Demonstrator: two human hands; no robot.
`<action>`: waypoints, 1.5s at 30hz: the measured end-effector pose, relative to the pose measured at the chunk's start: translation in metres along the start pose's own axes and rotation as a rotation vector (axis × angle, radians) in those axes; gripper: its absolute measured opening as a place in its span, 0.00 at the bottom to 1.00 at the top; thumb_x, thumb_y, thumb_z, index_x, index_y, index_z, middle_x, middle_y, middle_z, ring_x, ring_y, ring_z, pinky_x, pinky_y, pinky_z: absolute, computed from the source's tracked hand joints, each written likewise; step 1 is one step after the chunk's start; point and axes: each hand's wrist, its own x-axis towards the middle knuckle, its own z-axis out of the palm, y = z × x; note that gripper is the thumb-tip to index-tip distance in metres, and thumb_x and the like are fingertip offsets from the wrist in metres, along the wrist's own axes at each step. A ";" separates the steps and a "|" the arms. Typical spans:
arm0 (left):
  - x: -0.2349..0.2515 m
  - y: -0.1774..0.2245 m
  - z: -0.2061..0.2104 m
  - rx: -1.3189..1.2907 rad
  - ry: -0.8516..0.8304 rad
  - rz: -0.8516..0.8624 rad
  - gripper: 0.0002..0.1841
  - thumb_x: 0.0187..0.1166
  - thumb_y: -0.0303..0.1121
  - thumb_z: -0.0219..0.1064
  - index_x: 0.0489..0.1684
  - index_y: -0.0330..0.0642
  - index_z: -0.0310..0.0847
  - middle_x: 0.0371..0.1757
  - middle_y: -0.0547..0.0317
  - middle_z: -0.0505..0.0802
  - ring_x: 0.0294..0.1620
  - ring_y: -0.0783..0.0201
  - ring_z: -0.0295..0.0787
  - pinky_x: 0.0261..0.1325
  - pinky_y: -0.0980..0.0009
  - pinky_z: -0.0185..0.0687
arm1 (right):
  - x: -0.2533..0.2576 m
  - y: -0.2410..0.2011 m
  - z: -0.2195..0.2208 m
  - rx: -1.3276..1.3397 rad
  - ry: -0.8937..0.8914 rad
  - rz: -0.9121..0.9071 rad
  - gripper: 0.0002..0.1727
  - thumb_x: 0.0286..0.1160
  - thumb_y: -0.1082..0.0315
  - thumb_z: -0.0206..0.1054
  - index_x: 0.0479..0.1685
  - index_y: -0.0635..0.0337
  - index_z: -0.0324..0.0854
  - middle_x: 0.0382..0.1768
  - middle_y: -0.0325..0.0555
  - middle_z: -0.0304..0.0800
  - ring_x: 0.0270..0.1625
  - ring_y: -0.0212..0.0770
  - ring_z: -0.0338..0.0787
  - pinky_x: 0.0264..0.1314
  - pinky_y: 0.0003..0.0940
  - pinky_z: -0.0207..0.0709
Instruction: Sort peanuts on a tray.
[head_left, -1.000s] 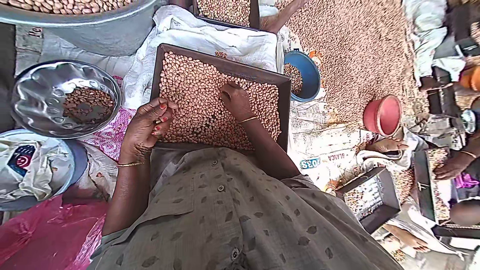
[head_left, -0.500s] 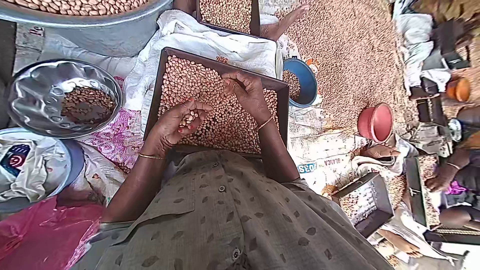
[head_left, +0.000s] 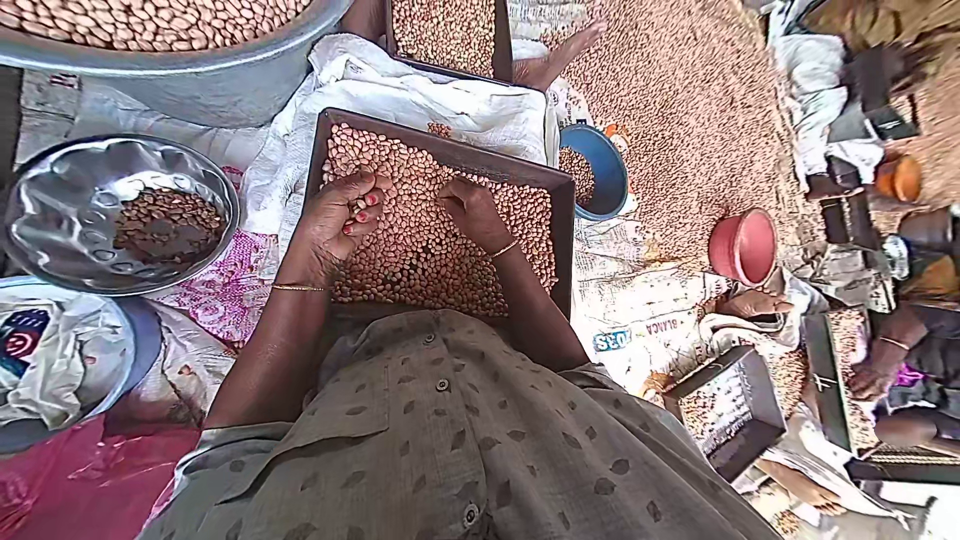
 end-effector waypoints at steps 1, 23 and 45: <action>-0.002 -0.002 -0.001 0.033 -0.017 -0.016 0.17 0.93 0.34 0.45 0.43 0.46 0.82 0.22 0.74 0.78 0.11 0.84 0.62 0.11 0.90 0.56 | 0.000 -0.004 -0.002 0.152 0.051 0.025 0.07 0.75 0.78 0.67 0.45 0.71 0.89 0.43 0.58 0.92 0.42 0.45 0.93 0.50 0.38 0.88; -0.021 -0.020 0.008 0.434 -0.055 -0.009 0.13 0.93 0.33 0.52 0.40 0.52 0.84 0.23 0.75 0.80 0.11 0.84 0.59 0.12 0.90 0.52 | -0.007 -0.068 0.006 0.502 0.013 -0.096 0.06 0.72 0.81 0.70 0.43 0.75 0.90 0.41 0.59 0.94 0.41 0.39 0.94 0.49 0.31 0.89; -0.010 -0.010 -0.011 -0.068 -0.356 0.240 0.14 0.85 0.37 0.51 0.50 0.49 0.85 0.36 0.71 0.89 0.14 0.83 0.70 0.13 0.89 0.63 | -0.021 0.000 -0.110 0.959 0.769 0.259 0.08 0.81 0.77 0.59 0.36 0.59 0.82 0.28 0.40 0.92 0.29 0.36 0.93 0.36 0.35 0.92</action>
